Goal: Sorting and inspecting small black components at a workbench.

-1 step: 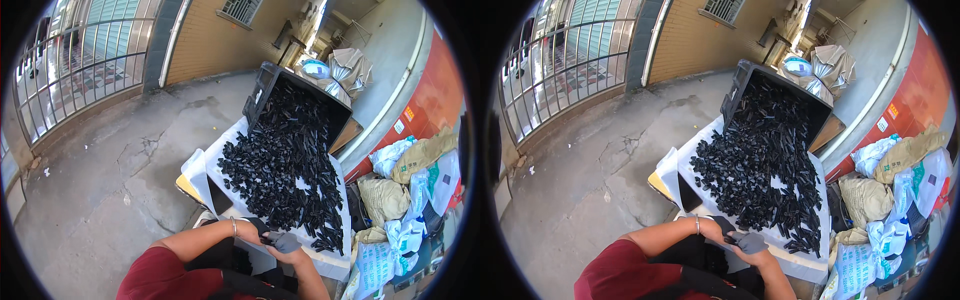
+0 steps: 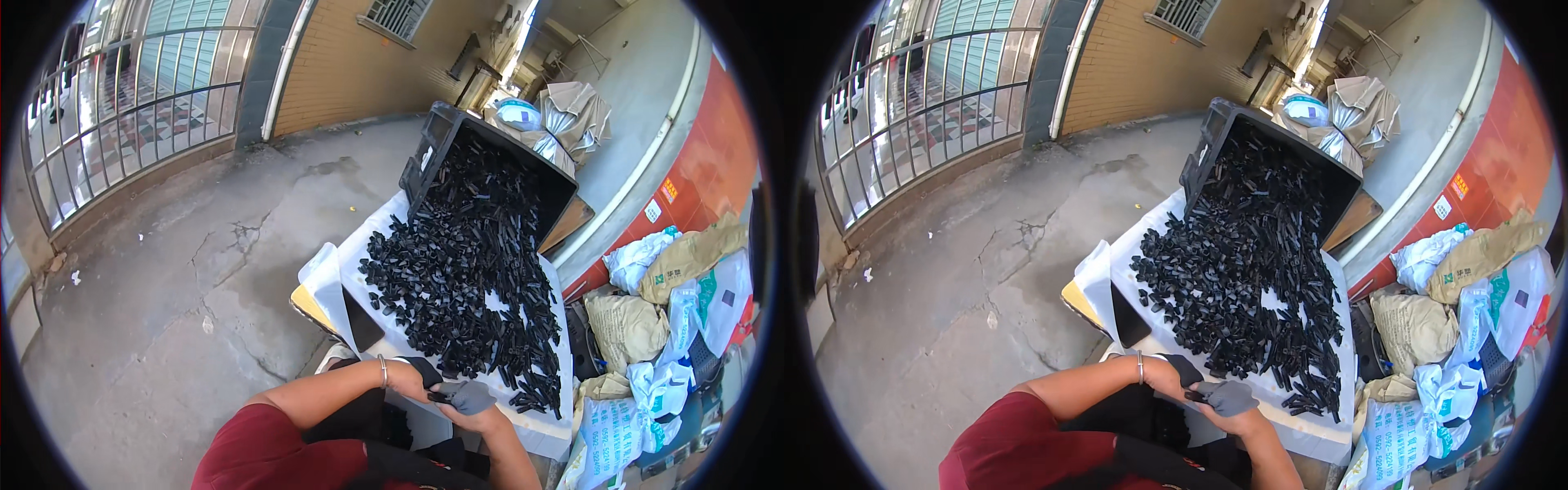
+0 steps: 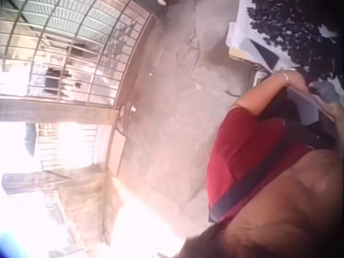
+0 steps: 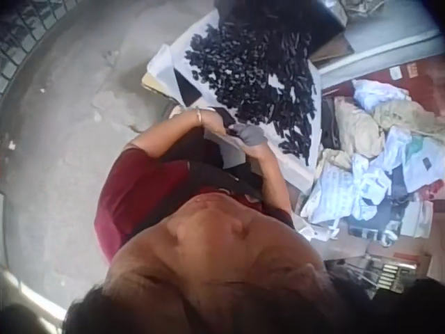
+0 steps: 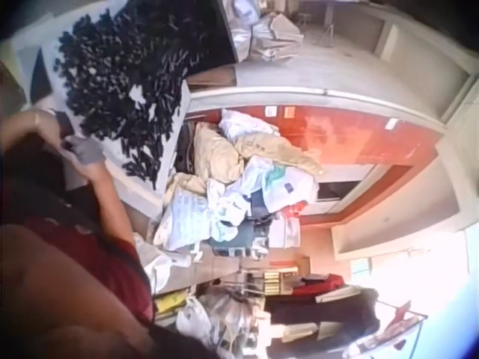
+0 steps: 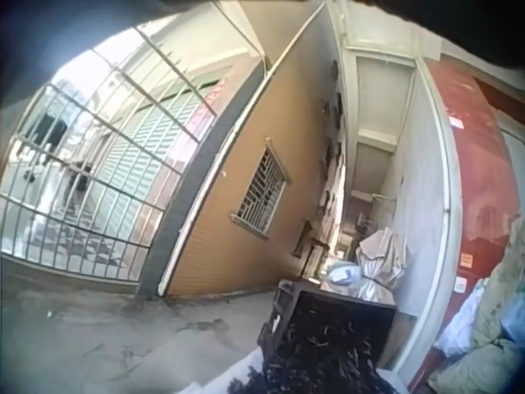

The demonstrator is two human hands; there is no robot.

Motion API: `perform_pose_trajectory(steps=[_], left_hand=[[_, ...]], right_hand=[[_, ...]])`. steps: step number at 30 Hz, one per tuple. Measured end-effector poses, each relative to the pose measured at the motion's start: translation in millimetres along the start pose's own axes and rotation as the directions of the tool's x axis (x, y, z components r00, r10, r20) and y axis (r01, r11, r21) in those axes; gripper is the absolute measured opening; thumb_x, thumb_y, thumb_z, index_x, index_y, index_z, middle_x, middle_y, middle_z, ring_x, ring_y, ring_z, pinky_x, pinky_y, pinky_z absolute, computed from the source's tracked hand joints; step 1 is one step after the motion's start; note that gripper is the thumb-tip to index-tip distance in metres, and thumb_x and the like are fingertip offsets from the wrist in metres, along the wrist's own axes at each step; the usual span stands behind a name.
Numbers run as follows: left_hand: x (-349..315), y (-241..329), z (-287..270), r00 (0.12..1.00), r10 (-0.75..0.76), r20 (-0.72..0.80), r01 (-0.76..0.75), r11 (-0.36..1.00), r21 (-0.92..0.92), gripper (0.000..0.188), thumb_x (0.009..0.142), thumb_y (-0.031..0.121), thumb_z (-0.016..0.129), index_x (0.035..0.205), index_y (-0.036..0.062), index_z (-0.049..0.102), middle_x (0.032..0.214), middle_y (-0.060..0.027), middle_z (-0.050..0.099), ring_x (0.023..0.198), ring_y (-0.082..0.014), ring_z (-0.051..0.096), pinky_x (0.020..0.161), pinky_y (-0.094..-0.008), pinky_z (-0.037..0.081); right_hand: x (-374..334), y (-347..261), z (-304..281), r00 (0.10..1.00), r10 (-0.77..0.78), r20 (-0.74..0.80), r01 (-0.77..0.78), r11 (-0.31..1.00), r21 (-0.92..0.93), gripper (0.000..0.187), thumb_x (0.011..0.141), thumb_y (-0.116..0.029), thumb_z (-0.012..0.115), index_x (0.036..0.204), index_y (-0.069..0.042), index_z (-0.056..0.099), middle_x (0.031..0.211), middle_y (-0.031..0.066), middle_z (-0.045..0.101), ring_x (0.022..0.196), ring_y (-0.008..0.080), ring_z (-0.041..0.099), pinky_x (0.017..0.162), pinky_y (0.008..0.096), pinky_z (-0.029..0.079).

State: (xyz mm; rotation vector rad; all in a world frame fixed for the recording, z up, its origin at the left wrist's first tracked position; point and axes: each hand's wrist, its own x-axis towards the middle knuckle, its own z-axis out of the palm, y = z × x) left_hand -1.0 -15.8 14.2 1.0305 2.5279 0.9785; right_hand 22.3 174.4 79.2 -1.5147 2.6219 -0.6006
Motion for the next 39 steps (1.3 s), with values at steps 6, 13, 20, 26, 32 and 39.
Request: perform_pose_trajectory(steps=[6,13,20,26,32,39], left_hand=[[-23.7,-34.1,29.0,0.998,-0.024,-0.06,0.001,0.932,-0.363,0.058,0.083,0.061,0.033,0.109,0.0129,0.053,0.09,-0.0181,0.06,0.083,-0.0313,0.056,0.076,-0.036,0.042],[-59.4,2.5,37.1,0.877,-0.439,-0.196,0.179,0.678,-0.713,0.078,0.083,0.067,0.017,0.112,0.0038,0.054,0.096,-0.0258,0.059,0.095,-0.0345,0.056,0.086,-0.0334,0.039],[-73.6,-29.2,32.9,0.887,-0.332,-0.321,0.028,0.732,-0.681,0.066,0.088,0.059,0.02,0.117,0.0082,0.048,0.096,-0.0306,0.056,0.095,-0.0385,0.055,0.084,-0.0353,0.042],[-97.5,10.8,-12.7,0.748,-0.428,-0.507,-0.008,0.759,-0.652,0.044,0.093,0.038,0.032,0.088,0.0022,0.058,0.075,-0.0109,0.059,0.07,-0.0236,0.057,0.066,-0.0325,0.043],[-77.8,1.9,7.2,0.746,-0.351,-0.566,-0.049,0.818,-0.572,0.044,0.093,0.038,0.034,0.083,0.0017,0.057,0.071,-0.0121,0.058,0.067,-0.0257,0.056,0.063,-0.034,0.043],[-67.9,24.8,12.9,0.814,-0.226,-0.535,-0.015,0.912,-0.409,0.037,0.092,0.03,0.035,0.083,0.0011,0.057,0.076,-0.0177,0.059,0.072,-0.034,0.056,0.065,-0.0368,0.043]], right_hand=[[28.9,-39.6,-1.5,0.973,0.227,0.041,-0.222,0.969,-0.11,0.021,0.073,-0.021,0.064,0.085,-0.004,0.06,0.073,0.0124,0.059,0.066,0.0283,0.057,0.059,0.0334,0.044],[41.6,-52.3,44.0,0.936,0.221,-0.276,-0.248,0.967,-0.066,0.018,0.072,-0.02,0.067,0.075,-0.005,0.056,0.062,0.0106,0.055,0.054,0.0274,0.053,0.049,0.036,0.04],[66.5,-67.3,45.7,0.912,0.117,-0.392,-0.117,0.993,0.025,0.011,0.073,-0.011,0.064,0.08,-0.003,0.059,0.062,0.0083,0.055,0.053,0.0196,0.053,0.051,0.03,0.041],[71.1,-81.6,26.1,0.912,0.123,-0.393,-0.129,0.992,0.01,0.026,0.079,-0.02,0.06,0.096,-0.001,0.055,0.076,0.0144,0.059,0.071,0.0316,0.057,0.062,0.0378,0.044],[32.6,-68.4,36.5,0.919,0.131,-0.372,-0.238,0.936,-0.259,0.022,0.081,-0.025,0.056,0.089,-0.005,0.058,0.072,0.0116,0.058,0.066,0.0297,0.055,0.057,0.0376,0.043],[15.7,-65.6,29.1,0.946,0.228,-0.23,-0.298,0.894,-0.336,0.021,0.08,-0.025,0.057,0.088,-0.006,0.06,0.075,0.0101,0.059,0.068,0.0285,0.055,0.06,0.0384,0.042]])
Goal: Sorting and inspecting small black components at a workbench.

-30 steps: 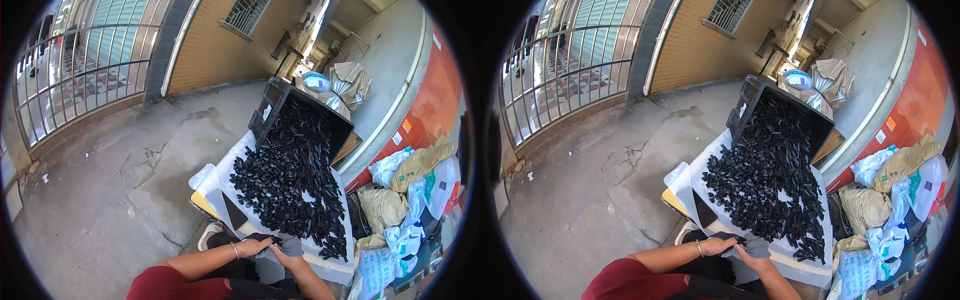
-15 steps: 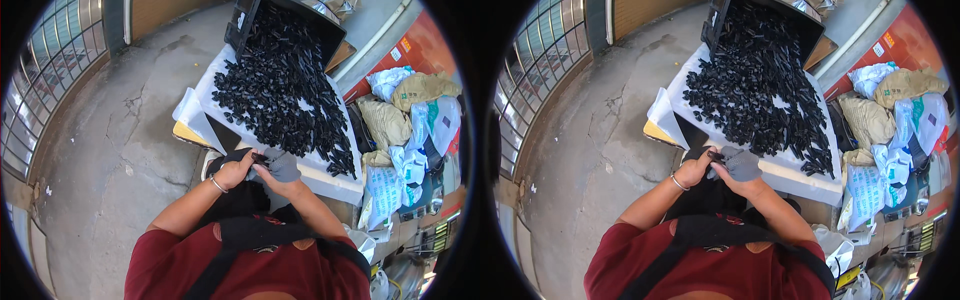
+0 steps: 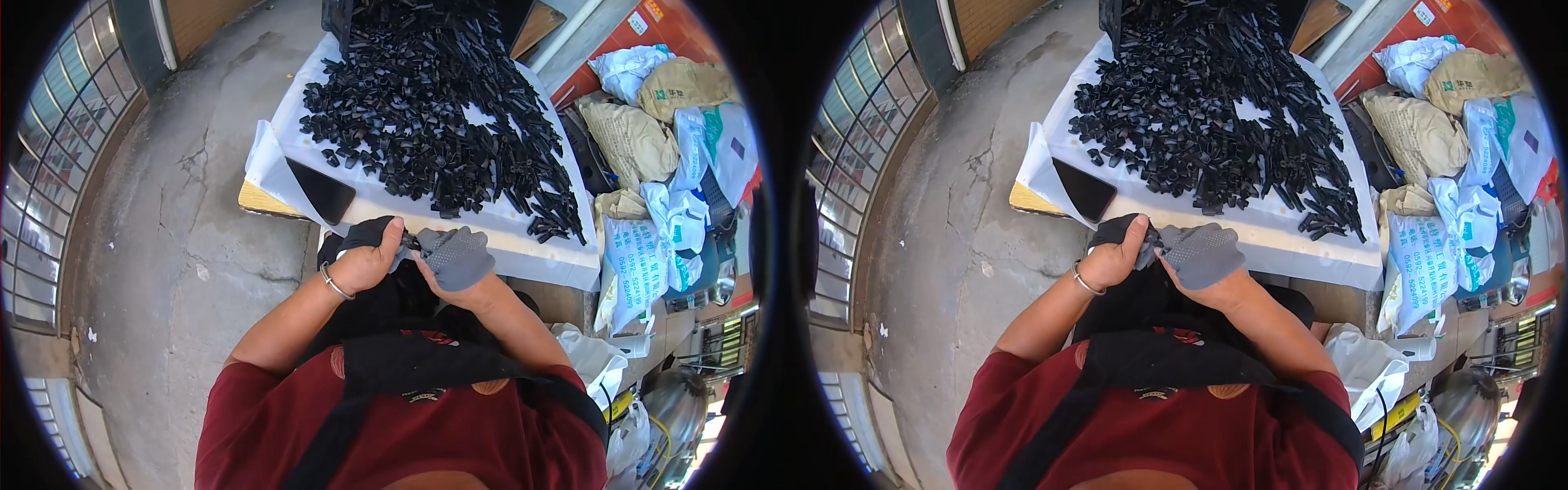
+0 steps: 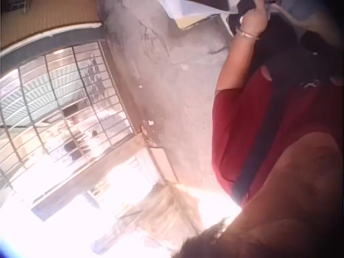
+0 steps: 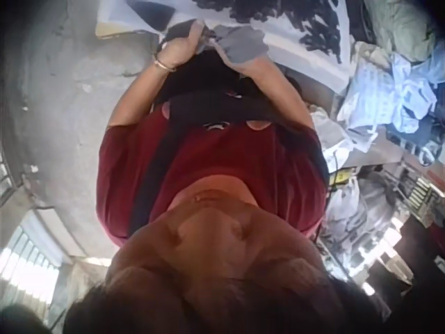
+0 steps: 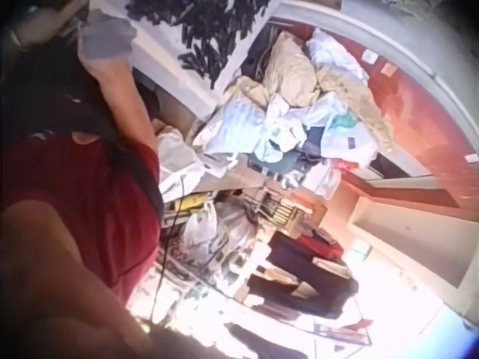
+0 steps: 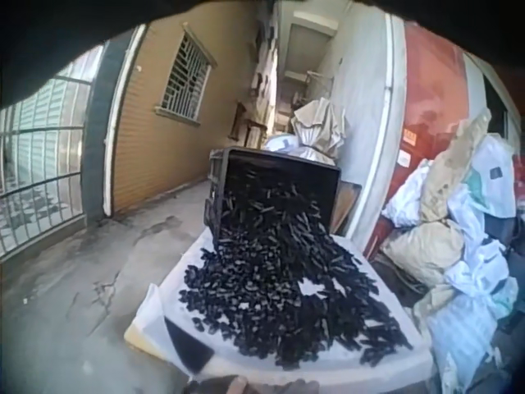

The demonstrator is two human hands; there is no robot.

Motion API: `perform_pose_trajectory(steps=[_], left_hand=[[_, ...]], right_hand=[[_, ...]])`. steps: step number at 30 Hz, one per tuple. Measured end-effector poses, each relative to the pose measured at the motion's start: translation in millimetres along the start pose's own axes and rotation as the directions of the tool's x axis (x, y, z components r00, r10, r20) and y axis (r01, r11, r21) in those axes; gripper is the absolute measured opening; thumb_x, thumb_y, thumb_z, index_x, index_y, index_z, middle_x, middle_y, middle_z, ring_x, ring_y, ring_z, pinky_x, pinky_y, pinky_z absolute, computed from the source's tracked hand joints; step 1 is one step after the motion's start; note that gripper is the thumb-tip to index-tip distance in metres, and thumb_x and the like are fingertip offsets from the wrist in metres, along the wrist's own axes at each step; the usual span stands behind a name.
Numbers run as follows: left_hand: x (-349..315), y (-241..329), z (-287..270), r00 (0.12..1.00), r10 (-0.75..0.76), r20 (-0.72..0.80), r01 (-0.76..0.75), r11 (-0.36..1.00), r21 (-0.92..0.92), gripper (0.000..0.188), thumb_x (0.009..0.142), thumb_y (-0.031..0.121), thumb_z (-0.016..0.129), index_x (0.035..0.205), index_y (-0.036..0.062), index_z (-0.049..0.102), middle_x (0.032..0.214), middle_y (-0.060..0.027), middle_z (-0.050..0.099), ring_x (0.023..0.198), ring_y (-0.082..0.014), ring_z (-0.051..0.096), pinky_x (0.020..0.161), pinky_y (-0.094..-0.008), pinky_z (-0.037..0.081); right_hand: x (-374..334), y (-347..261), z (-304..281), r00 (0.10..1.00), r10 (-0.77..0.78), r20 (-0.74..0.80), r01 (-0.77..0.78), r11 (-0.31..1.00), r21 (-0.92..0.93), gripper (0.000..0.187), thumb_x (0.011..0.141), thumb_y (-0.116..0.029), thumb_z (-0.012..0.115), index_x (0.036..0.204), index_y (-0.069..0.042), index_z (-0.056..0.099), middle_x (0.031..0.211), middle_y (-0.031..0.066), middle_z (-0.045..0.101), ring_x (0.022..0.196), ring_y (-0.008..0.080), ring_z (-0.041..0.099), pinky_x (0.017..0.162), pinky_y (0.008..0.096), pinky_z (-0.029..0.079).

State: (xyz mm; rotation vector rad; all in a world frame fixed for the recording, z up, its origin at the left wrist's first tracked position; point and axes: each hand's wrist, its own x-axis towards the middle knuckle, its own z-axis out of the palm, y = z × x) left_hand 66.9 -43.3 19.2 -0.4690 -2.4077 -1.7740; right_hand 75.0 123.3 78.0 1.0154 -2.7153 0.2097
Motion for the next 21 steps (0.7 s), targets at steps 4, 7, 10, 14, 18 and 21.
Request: perform_pose_trajectory(steps=[4,7,10,14,18,21], left_hand=[[-4.0,4.4,21.4,0.999,0.022,0.031,-0.025,0.993,0.117,0.034,0.092,0.025,0.036,0.085,-0.0002,0.057,0.08,-0.0197,0.06,0.077,-0.0367,0.056,0.069,-0.0387,0.044],[-0.4,0.9,36.2,0.995,0.045,0.088,-0.046,0.999,0.017,0.037,0.092,0.028,0.036,0.087,-0.0007,0.058,0.083,-0.0194,0.06,0.079,-0.0364,0.056,0.071,-0.0376,0.045],[17.3,-3.0,44.7,0.976,0.028,0.216,-0.024,0.999,-0.023,0.039,0.092,0.032,0.036,0.09,-0.0005,0.057,0.083,-0.0179,0.06,0.077,-0.0337,0.057,0.07,-0.038,0.044],[44.1,-17.6,37.8,0.992,0.105,0.065,-0.121,0.74,0.662,0.042,0.085,0.037,0.05,0.103,-0.0002,0.057,0.094,-0.0174,0.061,0.089,-0.0292,0.058,0.075,-0.036,0.046],[70.3,-45.4,41.5,0.979,0.205,0.006,-0.145,0.67,0.728,0.037,0.079,0.027,0.055,0.106,0.0022,0.056,0.098,-0.0151,0.06,0.089,-0.028,0.058,0.074,-0.034,0.047],[86.3,-46.4,45.8,0.985,0.171,0.001,-0.123,0.705,0.699,0.029,0.076,0.02,0.054,0.102,0.0049,0.057,0.094,-0.0139,0.06,0.086,-0.0284,0.058,0.072,-0.0359,0.047]], right_hand=[[-21.3,13.2,28.5,0.993,-0.012,-0.117,0.025,0.993,0.114,0.024,0.078,-0.027,0.058,0.09,-0.006,0.06,0.083,0.0099,0.06,0.075,0.0297,0.056,0.065,0.0386,0.043],[-30.4,24.4,40.4,0.978,-0.007,-0.206,0.029,0.994,0.105,0.027,0.078,-0.028,0.059,0.091,-0.005,0.06,0.085,0.0108,0.06,0.076,0.0304,0.056,0.066,0.0398,0.043],[-27.0,42.1,25.4,0.993,0.112,0.038,-0.118,0.957,0.264,0.028,0.079,-0.029,0.057,0.093,-0.006,0.059,0.085,0.0116,0.06,0.077,0.0314,0.057,0.068,0.0412,0.044],[-21.7,74.5,11.6,0.936,0.127,0.328,-0.16,0.984,0.074,0.023,0.079,-0.027,0.055,0.092,-0.008,0.06,0.082,0.0126,0.06,0.077,0.0314,0.057,0.066,0.0415,0.045],[20.0,97.7,21.7,0.994,0.069,0.088,-0.061,0.995,-0.085,0.023,0.076,-0.021,0.053,0.094,-0.008,0.06,0.081,0.0125,0.059,0.076,0.0295,0.058,0.066,0.0395,0.046],[60.0,109.9,40.0,0.996,-0.004,0.091,0.025,0.973,-0.228,0.022,0.073,-0.016,0.051,0.089,-0.008,0.064,0.08,0.0122,0.061,0.074,0.0282,0.06,0.063,0.0377,0.047]])
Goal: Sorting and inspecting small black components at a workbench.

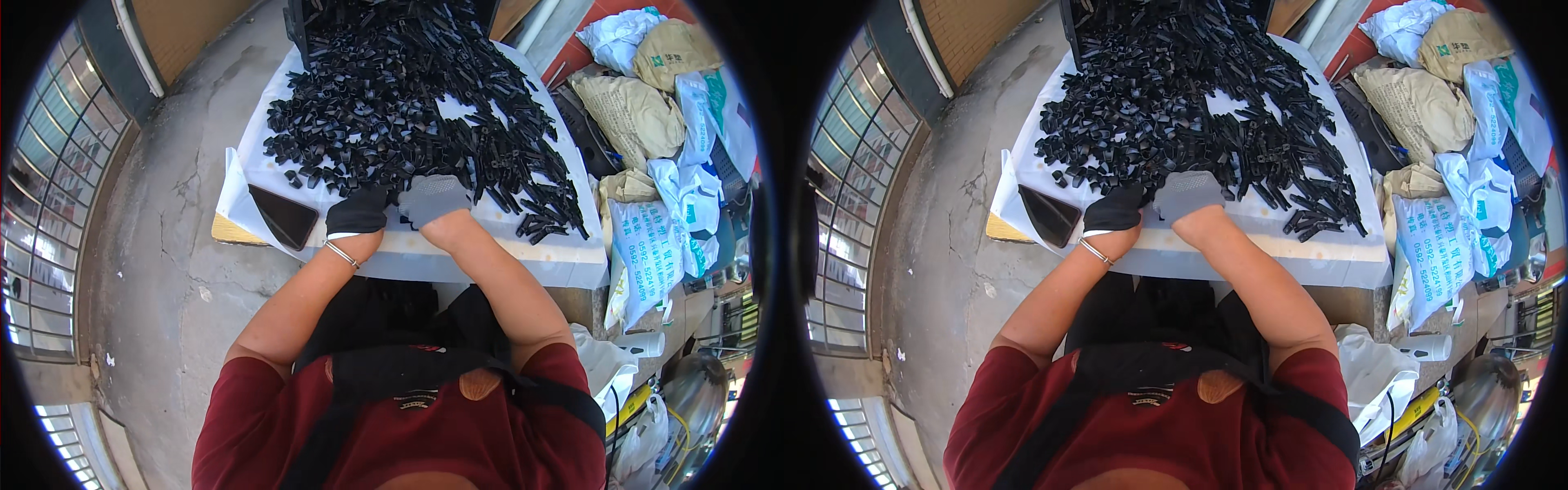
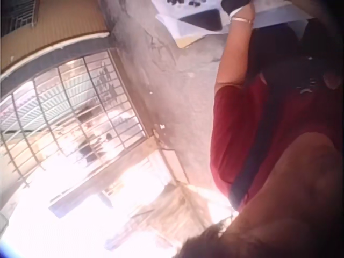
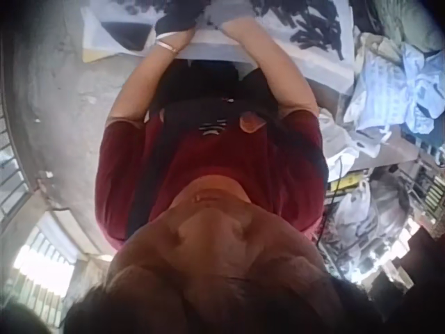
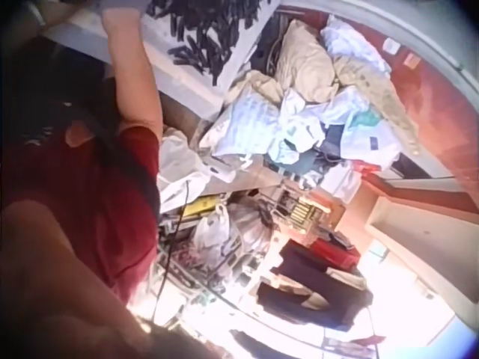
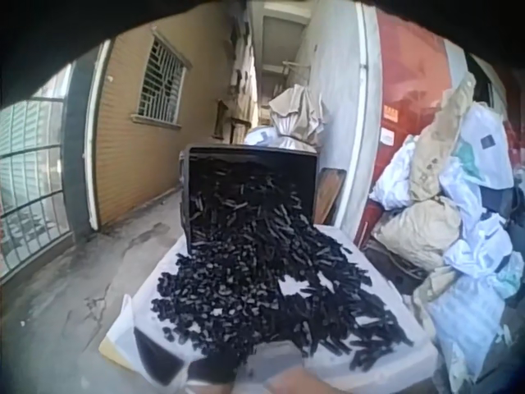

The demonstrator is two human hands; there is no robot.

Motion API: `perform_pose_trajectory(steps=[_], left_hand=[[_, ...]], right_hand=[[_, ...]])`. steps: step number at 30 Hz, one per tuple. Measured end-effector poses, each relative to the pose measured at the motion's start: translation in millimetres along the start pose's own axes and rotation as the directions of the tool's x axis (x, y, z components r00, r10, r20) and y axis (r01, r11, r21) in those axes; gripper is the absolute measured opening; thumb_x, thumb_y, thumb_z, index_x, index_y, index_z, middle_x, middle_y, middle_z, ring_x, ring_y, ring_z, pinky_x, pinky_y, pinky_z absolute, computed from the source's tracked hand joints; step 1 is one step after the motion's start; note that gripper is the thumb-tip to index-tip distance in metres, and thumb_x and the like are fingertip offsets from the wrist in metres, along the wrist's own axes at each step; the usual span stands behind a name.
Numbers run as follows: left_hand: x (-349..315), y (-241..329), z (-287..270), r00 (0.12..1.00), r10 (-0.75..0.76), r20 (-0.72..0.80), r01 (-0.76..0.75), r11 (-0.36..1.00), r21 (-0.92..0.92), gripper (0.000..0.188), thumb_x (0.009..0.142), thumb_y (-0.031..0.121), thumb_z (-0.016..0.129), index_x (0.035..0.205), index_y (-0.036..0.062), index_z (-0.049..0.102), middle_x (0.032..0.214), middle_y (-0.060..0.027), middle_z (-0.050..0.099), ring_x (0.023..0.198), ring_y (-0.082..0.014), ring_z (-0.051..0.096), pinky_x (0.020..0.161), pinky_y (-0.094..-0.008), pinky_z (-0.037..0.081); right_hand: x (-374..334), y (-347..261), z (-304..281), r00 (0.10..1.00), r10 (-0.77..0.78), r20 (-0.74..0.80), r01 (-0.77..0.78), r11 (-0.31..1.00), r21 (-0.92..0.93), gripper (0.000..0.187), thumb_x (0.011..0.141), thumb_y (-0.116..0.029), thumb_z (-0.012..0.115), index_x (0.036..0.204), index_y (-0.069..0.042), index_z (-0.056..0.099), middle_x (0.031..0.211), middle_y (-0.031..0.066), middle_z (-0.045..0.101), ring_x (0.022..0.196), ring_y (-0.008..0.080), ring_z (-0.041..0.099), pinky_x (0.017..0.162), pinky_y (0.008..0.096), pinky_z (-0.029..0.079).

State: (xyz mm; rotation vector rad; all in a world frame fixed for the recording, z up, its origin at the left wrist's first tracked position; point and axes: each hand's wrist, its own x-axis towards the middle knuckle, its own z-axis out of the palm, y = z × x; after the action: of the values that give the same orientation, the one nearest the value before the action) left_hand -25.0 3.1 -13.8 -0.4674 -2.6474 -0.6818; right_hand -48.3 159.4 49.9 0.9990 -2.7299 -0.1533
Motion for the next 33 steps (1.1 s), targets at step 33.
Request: perform_pose_trajectory(steps=[33], left_hand=[[15.2,-21.1,-24.6,0.876,-0.372,0.308,0.47,0.803,-0.366,0.028,0.087,0.028,0.046,0.097,0.0052,0.058,0.083,-0.0148,0.062,0.073,-0.0269,0.06,0.068,-0.0348,0.047]], right_hand=[[30.6,7.3,-7.0,0.915,-0.175,0.363,0.229,0.967,-0.112,0.021,0.075,-0.014,0.049,0.08,-0.007,0.068,0.08,0.0108,0.065,0.074,0.0261,0.063,0.061,0.0362,0.048]])
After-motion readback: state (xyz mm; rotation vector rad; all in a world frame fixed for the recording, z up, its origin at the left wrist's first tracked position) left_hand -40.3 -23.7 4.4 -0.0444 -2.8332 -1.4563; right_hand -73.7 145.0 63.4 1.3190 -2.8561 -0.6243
